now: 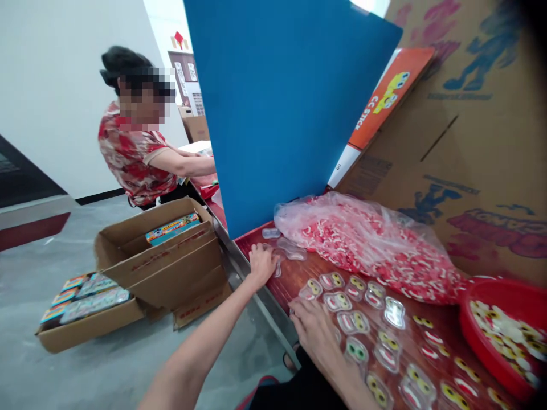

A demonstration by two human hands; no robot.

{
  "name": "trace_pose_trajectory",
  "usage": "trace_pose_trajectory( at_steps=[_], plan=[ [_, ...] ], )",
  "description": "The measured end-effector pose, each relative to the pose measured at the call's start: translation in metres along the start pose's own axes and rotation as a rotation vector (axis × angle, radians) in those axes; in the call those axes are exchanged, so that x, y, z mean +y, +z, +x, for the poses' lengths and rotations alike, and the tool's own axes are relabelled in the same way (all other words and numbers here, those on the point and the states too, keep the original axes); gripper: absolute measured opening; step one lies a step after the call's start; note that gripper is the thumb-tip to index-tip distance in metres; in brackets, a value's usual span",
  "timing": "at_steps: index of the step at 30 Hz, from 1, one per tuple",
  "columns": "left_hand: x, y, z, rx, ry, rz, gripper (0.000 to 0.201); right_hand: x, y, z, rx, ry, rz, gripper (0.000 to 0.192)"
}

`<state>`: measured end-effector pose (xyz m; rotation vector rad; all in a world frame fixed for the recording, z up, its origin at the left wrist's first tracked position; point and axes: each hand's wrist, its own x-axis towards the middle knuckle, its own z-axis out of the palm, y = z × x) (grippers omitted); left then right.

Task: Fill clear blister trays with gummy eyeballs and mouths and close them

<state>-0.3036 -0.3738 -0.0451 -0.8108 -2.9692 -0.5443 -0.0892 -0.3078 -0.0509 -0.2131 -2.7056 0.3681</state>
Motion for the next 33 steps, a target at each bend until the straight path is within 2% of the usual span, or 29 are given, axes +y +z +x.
trace_pose_trajectory(
  at_steps=[3,6,9,14,18,23,27,30,33],
  plan=[
    [0.018,0.004,0.015,-0.044,-0.056,0.018,0.033,-0.015,0.005,-0.001,-0.027,0.001,0.024,0.031],
    [0.025,0.007,0.026,-0.101,-0.105,0.011,0.028,-0.015,0.005,-0.007,-0.071,0.038,0.045,0.032],
    [0.025,0.008,0.029,-0.145,-0.098,-0.008,0.025,-0.009,0.0,-0.007,-0.124,0.056,0.071,0.031],
    [0.016,0.007,0.025,-0.175,-0.035,-0.029,0.031,-0.006,-0.01,0.004,-0.16,0.132,0.107,0.027],
    [0.009,0.009,0.025,-0.208,0.002,-0.031,0.024,-0.011,-0.007,0.01,-0.164,0.177,0.128,0.027],
    [0.006,0.009,0.024,-0.131,0.069,-0.013,0.03,-0.012,0.004,0.011,-0.127,0.223,0.159,0.027],
    [0.007,0.001,0.022,-0.04,0.063,-0.021,0.029,-0.009,0.005,0.011,-0.093,0.287,0.224,0.027],
    [0.007,-0.008,0.023,0.021,0.062,-0.061,0.026,-0.005,0.001,0.021,-0.036,0.377,0.328,0.027],
    [0.008,-0.015,0.029,0.099,0.046,-0.19,0.022,0.0,-0.005,0.039,-0.006,0.464,0.493,0.03]
  ],
)
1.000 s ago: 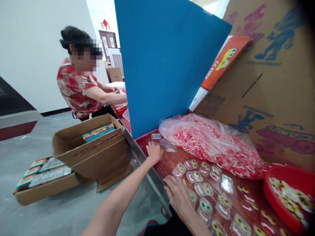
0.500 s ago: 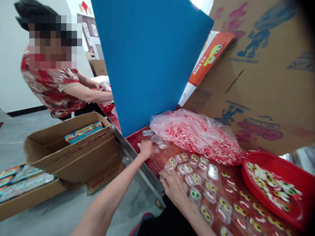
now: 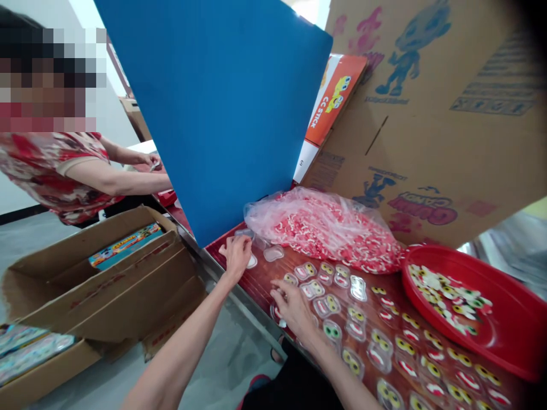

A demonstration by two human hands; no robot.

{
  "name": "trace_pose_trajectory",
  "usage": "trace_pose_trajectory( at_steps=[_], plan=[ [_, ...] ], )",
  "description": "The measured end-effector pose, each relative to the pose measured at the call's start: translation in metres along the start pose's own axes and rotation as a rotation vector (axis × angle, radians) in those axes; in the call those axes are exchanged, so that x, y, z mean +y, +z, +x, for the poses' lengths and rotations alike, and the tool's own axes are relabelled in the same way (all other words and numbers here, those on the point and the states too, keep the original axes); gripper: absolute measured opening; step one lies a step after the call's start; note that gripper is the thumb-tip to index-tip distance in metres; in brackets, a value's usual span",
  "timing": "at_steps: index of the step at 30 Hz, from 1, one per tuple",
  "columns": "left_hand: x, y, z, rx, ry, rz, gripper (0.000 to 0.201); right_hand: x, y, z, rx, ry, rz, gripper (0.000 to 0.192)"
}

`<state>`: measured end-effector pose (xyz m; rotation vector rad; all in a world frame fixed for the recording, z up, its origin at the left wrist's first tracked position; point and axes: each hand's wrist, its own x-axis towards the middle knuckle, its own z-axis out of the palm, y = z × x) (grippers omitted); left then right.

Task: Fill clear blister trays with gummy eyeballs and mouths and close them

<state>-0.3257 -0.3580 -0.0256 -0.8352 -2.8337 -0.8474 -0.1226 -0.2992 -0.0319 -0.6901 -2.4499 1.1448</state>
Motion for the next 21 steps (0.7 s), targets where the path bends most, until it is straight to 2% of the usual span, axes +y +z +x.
trace_pose_trajectory(
  at_steps=[4,8,10,12,15,17,21],
  plan=[
    [0.006,-0.005,0.005,0.066,-0.015,-0.114,0.02,-0.008,-0.006,0.019,0.069,0.009,0.151,0.035],
    [0.017,-0.01,-0.004,0.137,0.018,-0.116,0.018,-0.002,-0.006,0.03,0.127,-0.007,0.227,0.038],
    [0.022,-0.005,-0.009,0.195,0.103,-0.191,0.021,0.005,-0.004,0.043,0.194,0.019,0.287,0.048],
    [0.025,0.004,-0.012,0.223,0.174,-0.299,0.024,0.009,0.001,0.062,0.207,0.047,0.392,0.057],
    [0.025,0.018,-0.014,0.195,0.163,-0.397,0.026,0.005,0.008,0.089,0.151,0.126,0.551,0.054],
    [0.024,0.022,-0.018,0.183,0.13,-0.506,0.029,0.0,0.011,0.098,0.159,0.175,0.619,0.051],
    [0.024,0.011,-0.039,0.125,0.155,-0.652,0.025,-0.009,0.005,0.087,0.209,0.205,0.667,0.047]
  ],
)
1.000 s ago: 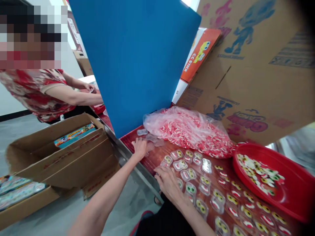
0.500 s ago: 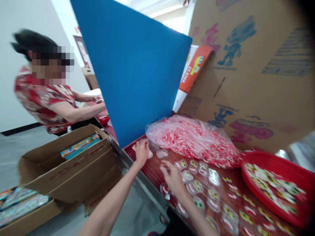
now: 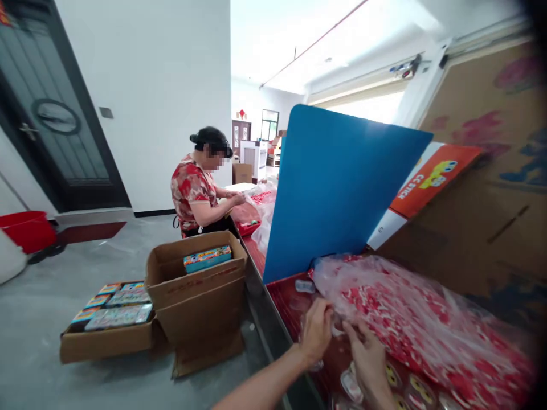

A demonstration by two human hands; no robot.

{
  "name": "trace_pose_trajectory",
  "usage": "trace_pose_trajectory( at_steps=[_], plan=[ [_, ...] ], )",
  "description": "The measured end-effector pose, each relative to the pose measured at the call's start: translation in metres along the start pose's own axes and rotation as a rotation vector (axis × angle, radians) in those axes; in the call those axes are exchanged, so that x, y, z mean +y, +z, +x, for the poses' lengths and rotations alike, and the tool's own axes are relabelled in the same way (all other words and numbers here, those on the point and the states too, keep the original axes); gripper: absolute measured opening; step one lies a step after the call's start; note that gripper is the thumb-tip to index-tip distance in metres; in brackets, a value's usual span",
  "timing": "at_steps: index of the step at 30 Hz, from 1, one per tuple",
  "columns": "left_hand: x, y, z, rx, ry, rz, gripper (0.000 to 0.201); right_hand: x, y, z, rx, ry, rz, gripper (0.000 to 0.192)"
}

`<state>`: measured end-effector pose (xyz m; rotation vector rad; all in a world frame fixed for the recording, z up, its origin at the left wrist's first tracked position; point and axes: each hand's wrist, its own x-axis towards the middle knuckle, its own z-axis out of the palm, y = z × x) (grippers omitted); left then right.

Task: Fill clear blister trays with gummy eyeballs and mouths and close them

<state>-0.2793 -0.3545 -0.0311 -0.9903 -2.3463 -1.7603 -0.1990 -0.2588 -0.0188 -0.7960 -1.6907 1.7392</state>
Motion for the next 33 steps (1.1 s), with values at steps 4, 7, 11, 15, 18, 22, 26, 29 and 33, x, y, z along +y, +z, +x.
trace_pose_trajectory(
  at_steps=[4,7,11,15,18,22,26,29,33],
  plan=[
    [0.026,-0.02,-0.036,-0.178,-0.164,-0.212,0.031,-0.013,-0.016,-0.038,-0.076,-0.011,0.058,0.031],
    [0.039,-0.028,-0.066,-0.336,-0.293,-0.431,0.04,-0.015,-0.031,-0.066,-0.081,0.022,0.01,0.027],
    [0.047,-0.013,-0.095,-0.438,-0.41,-0.441,0.043,-0.006,-0.06,-0.095,0.027,0.007,-0.149,0.022],
    [0.07,0.021,-0.114,-0.427,-0.196,-0.282,0.032,-0.008,-0.092,-0.125,0.307,-0.123,-0.289,0.021],
    [0.091,0.048,-0.125,-0.487,0.02,-0.176,0.026,-0.012,-0.116,-0.14,0.317,-0.12,-0.296,0.031],
    [0.108,0.081,-0.135,-0.584,0.261,-0.073,0.026,-0.001,-0.158,-0.144,0.358,-0.151,-0.358,0.026],
    [0.111,0.117,-0.128,-0.718,0.375,-0.009,0.028,0.02,-0.217,-0.136,0.481,-0.08,-0.313,0.033],
    [0.112,0.154,-0.108,-0.75,0.44,0.192,0.026,0.03,-0.26,-0.123,0.539,-0.014,-0.485,0.033],
    [0.119,0.209,-0.08,-0.806,0.578,0.45,0.03,0.03,-0.29,-0.096,0.585,0.083,-0.74,0.034]
  ],
)
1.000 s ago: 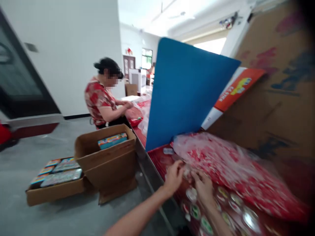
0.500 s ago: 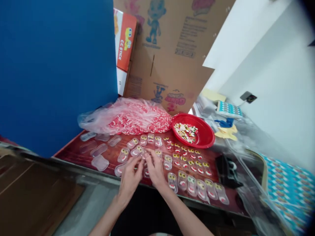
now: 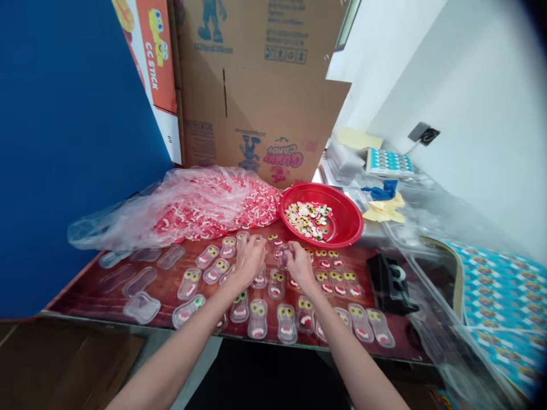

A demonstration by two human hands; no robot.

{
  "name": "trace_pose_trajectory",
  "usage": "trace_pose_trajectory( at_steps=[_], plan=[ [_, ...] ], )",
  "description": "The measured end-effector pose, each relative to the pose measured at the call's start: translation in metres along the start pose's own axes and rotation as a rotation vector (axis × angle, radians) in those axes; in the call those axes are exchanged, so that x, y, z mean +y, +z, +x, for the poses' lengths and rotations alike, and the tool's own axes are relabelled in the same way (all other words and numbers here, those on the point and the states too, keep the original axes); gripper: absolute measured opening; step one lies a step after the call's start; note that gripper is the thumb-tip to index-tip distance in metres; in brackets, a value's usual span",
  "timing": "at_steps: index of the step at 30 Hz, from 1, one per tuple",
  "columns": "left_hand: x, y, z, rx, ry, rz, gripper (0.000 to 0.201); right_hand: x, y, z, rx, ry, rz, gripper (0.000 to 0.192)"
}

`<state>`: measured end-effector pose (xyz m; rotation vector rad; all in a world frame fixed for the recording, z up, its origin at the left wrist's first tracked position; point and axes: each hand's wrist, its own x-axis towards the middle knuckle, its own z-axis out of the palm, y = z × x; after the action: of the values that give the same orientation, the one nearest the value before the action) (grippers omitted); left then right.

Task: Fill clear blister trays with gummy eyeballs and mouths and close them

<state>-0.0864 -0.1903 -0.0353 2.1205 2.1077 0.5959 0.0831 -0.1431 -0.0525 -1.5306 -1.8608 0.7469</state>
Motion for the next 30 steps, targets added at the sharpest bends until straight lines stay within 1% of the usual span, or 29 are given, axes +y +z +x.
trace_pose_trajectory(
  at_steps=[2,4,6,9,14,17,19,21,23,25,28,30],
  plan=[
    [0.001,0.008,0.025,-0.078,0.034,0.059,0.038,-0.001,0.002,0.013,-0.008,0.028,-0.102,0.035],
    [0.002,0.015,0.044,-0.169,0.081,0.082,0.045,-0.002,0.005,0.023,-0.04,0.062,-0.141,0.037],
    [0.0,0.022,0.056,-0.244,0.131,0.085,0.045,-0.001,0.007,0.029,-0.08,0.09,-0.124,0.038],
    [-0.01,0.029,0.065,-0.297,0.17,0.076,0.042,-0.001,0.009,0.034,-0.116,0.088,-0.072,0.038],
    [-0.037,0.032,0.065,-0.329,0.202,0.035,0.046,-0.001,0.014,0.024,-0.133,0.084,-0.06,0.034],
    [-0.05,0.038,0.063,-0.308,0.226,-0.05,0.046,0.0,0.016,0.013,-0.143,0.074,-0.034,0.038],
    [-0.055,0.043,0.06,-0.301,0.229,-0.131,0.052,0.002,0.014,0.007,-0.113,0.085,-0.006,0.037],
    [-0.058,0.047,0.056,-0.307,0.223,-0.213,0.062,0.004,0.012,0.005,-0.051,0.091,0.019,0.033],
    [-0.061,0.05,0.052,-0.308,0.203,-0.276,0.068,0.002,0.012,0.007,-0.014,0.071,0.042,0.03],
    [-0.066,0.054,0.05,-0.307,0.179,-0.312,0.072,-0.002,0.016,0.013,-0.012,0.045,0.059,0.03],
    [-0.072,0.057,0.048,-0.276,0.14,-0.328,0.069,-0.014,0.031,0.024,-0.028,0.027,0.062,0.03],
    [-0.074,0.058,0.048,-0.252,0.116,-0.325,0.064,-0.022,0.041,0.031,-0.033,0.026,0.023,0.032]
  ],
)
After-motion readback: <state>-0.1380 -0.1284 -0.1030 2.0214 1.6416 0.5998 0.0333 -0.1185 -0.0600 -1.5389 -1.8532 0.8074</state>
